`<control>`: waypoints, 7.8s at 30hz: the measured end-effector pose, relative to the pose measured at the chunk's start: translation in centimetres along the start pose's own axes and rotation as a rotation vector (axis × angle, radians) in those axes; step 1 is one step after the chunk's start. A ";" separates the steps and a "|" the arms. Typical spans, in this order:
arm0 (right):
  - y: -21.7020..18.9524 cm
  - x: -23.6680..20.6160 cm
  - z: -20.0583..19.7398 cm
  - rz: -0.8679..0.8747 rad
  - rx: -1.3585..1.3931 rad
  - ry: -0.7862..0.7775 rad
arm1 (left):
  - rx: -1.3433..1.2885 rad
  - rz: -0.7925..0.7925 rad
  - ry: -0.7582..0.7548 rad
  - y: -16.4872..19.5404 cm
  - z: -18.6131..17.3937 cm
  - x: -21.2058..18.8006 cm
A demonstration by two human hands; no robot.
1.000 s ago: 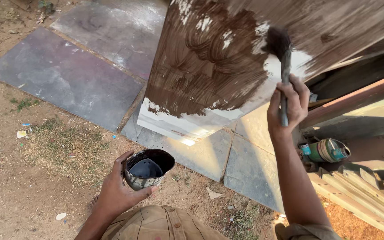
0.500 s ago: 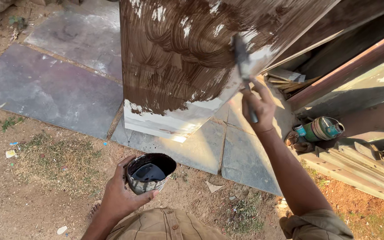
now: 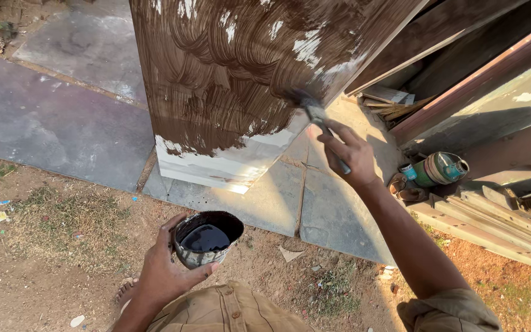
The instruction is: The person sits on the ground holding a can of dark brown paint and dips a wide brush into it, then brushes the paint onto wooden furniture panels, covering the white base coat on the faces, edges and sides of the panels.
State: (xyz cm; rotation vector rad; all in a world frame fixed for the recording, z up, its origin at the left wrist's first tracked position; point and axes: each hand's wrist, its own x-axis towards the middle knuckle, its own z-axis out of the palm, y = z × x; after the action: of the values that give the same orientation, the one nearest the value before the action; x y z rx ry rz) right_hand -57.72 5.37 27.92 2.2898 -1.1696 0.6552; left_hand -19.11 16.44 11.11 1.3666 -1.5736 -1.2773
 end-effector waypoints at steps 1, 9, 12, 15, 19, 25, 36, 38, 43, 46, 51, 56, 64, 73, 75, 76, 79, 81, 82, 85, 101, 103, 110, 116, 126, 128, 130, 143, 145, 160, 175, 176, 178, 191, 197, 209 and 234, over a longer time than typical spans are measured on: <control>-0.1 0.3 0.0 0.018 0.007 0.110 | -0.026 0.055 0.032 0.0 -0.1 0.0; -2.7 4.2 3.2 -0.002 0.076 0.189 | -0.032 0.060 -0.032 0.1 -0.8 0.6; -4.1 5.9 4.4 0.043 0.080 0.209 | -0.068 0.041 -0.028 -0.1 -2.1 1.0; -5.3 8.2 5.7 0.192 0.098 0.451 | -0.070 0.073 0.021 -0.6 -3.9 1.4; -8.1 11.0 8.5 0.010 0.168 0.356 | -0.049 0.028 -0.013 -1.8 -6.2 1.7; -11.7 13.6 11.4 0.092 0.233 0.393 | -0.051 -0.013 0.020 -4.1 -10.8 2.4; -17.5 19.6 19.2 0.121 0.253 0.364 | -0.064 -0.021 0.030 -7.6 -19.8 5.3; -17.9 20.5 19.9 0.139 0.219 0.383 | -0.034 -0.077 0.009 -7.9 -21.2 5.4; -18.5 23.0 20.6 0.079 0.231 0.129 | 0.006 -0.003 -0.030 -8.4 -24.3 6.6; -18.9 24.7 20.7 0.070 0.283 0.406 | -0.020 -0.008 -0.034 -8.6 -25.7 7.8; -20.0 26.8 20.8 -0.018 0.138 0.114 | -0.003 -0.015 -0.088 -8.7 -27.1 8.4; -20.7 28.0 20.5 0.071 0.205 0.243 | -0.004 0.015 -0.106 -8.9 -28.3 9.5; -21.1 27.2 21.5 0.067 0.206 0.155 | -0.020 0.018 -0.137 -8.6 -28.9 11.3; -16.5 20.5 19.4 0.731 0.137 1.103 | -0.011 0.015 -0.107 -8.8 -28.3 12.9; -16.3 19.4 20.1 1.039 0.249 1.316 | -0.018 0.018 -0.102 -9.1 -28.6 13.2; -16.3 19.0 20.7 1.005 0.296 1.303 | 0.006 0.004 -0.109 -9.2 -28.7 13.3; -17.2 18.3 23.4 0.842 0.202 1.095 | 0.031 0.037 -0.139 -8.8 -28.1 14.0; -17.8 17.7 25.0 0.662 0.089 0.819 | 0.024 0.059 -0.180 -8.2 -27.5 14.1; -17.9 17.3 25.4 0.566 0.144 0.744 | 0.010 0.066 -0.201 -7.9 -27.1 14.2; -17.6 15.8 25.4 0.447 0.203 0.713 | 0.081 -0.030 -0.247 -6.9 -26.1 14.3; -7.4 11.0 12.0 0.722 0.648 1.276 | 0.086 0.047 -0.286 -5.6 -20.0 12.8; -8.5 8.4 15.0 0.896 0.555 1.210 | 0.107 0.027 -0.257 -5.5 -18.8 12.4; -14.7 -3.1 30.3 1.478 1.166 1.181 | 0.022 0.033 -0.185 -4.7 -13.3 11.0; -6.6 -5.5 22.5 1.411 0.751 0.768 | 0.054 0.052 -0.100 -2.6 -7.7 9.7; 2.1 -6.1 8.0 0.315 0.085 0.281 | 0.047 0.055 0.056 0.0 0.6 5.9; 1.2 -7.6 10.8 0.204 0.218 0.097 | 0.042 0.024 0.058 0.3 1.4 5.5; 0.6 -9.5 13.7 0.066 0.198 -0.112 | 0.040 0.028 0.084 0.5 1.9 4.8; -0.5 -11.7 21.6 0.106 0.285 -0.160 | -0.018 0.037 0.145 -0.3 1.7 4.5; -1.5 -11.3 22.1 0.176 0.272 -0.091 | 0.017 0.049 0.144 -0.4 1.0 4.8; -3.3 -11.4 23.4 0.236 0.240 -0.230 | -0.012 0.033 0.159 -0.9 -1.6 4.9; -0.7 -14.8 22.5 0.301 0.118 0.042 | 0.038 0.070 0.125 -1.9 -0.2 6.6; -0.8 -14.8 22.7 0.265 0.139 -0.033 | 0.042 0.059 0.121 -2.0 0.0 6.7; -1.0 -14.6 23.1 0.200 0.173 -0.174 | 0.029 0.099 0.100 -2.0 0.8 6.8; -2.9 -14.1 23.0 0.276 0.158 -0.031 | 0.001 0.252 0.082 -2.2 2.3 7.0; -0.9 -14.8 20.2 0.279 0.123 -0.053 | 0.001 0.206 0.083 -2.6 1.5 6.2; 0.7 -17.4 19.7 0.262 0.030 -0.075 | 0.014 0.087 0.055 -0.9 0.4 4.8; 7.0 -2.5 -2.6 0.122 0.014 0.312 | 0.043 0.034 -0.012 -0.2 0.3 4.8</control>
State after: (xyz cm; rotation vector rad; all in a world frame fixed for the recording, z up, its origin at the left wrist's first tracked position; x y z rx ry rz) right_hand -65.41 4.87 29.80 2.0445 -1.1591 1.0265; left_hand -20.38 11.84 10.28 1.3551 -1.6346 -1.2404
